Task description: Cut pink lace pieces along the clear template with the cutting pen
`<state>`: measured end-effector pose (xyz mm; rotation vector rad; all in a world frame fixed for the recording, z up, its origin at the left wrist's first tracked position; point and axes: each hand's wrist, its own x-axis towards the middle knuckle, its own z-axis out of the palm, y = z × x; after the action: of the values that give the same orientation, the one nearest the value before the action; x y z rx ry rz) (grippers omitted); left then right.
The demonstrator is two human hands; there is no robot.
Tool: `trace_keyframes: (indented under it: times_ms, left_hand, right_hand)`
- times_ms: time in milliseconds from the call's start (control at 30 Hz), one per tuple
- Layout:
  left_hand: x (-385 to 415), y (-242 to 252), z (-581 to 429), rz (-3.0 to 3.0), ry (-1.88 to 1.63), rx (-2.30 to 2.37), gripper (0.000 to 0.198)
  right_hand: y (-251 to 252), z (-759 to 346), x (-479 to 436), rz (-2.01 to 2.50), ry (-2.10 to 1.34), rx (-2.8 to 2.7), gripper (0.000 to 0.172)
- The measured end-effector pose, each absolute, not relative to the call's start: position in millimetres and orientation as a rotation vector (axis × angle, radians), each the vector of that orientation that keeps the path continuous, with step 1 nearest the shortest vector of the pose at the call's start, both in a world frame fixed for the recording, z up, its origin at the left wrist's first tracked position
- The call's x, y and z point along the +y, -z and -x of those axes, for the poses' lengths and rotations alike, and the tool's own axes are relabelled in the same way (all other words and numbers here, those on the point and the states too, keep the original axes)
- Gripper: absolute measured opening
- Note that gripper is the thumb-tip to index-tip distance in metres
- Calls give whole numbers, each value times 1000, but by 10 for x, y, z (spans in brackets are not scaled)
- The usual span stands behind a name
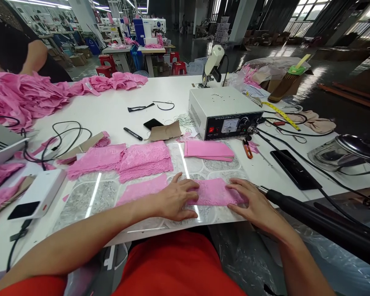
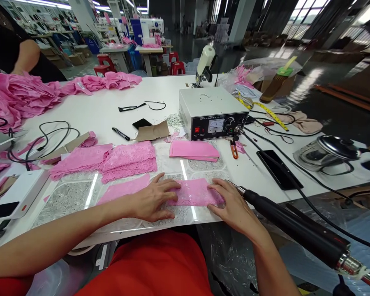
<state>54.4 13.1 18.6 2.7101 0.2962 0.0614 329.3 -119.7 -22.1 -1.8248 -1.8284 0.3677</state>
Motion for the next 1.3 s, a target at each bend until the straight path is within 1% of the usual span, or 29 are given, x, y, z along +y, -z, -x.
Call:
trace_keyframes:
  times_ms: [200,300,367,467,600,667,733,833,933,1000,1100,1167,1233,1300]
  left_hand:
    - [110,-259,-450,-2759,-2,216,28]
    - [110,-243,-424,-2733,-11,154,30]
    - [115,-174,-452,-2731,-117,204,31]
    - [135,-42,-529,-2781,-224,316,25]
    - [154,1,-542,-2830,-149,255,27]
    - [152,-32,-503,-2820,-98,175,34]
    - [148,-62,-468,-2804,-71,148,47]
    - [152,-75,-455,-2771,-76,237,61]
    - [169,-79,-460,-2768,-5,280,61]
    - [183,-90,-453,-2780,47,256,58]
    - [197,-113,-440,-2775,56,227,57]
    - [197,-124,-431,-2769,51,206,57]
    - [184,-131,-412,-2762,31,159,57]
    - [159,-140,-371,-2733,-21,76,53]
  right_hand:
    - [170,-3332,-1240,1844,-431,-1808,35]
    - [151,-3283,-1212,1852,-416,-1756,30]
    - [160,-3198,-1168,1876,-349,-1690,30]
    - [213,-3047,-1096,1948,-204,-1648,29]
    - [284,-2989,-1082,1981,-103,-1748,27]
    - [279,-3037,-1114,1961,-158,-1812,34]
    - [239,-3096,-1154,1945,-255,-1858,47]
    - [139,-3152,-1200,1954,-412,-1907,62]
    - [50,-3153,-1222,1981,-515,-1936,70]
    - [14,-3127,-1223,1960,-508,-1937,65]
    - [1,-3048,-1191,1870,-378,-1892,42]
    - [16,-2980,-1146,1803,-279,-1858,32]
    - [49,-2921,-1097,1761,-258,-1888,30]
    - [93,-2889,-1066,1766,-303,-1952,33]
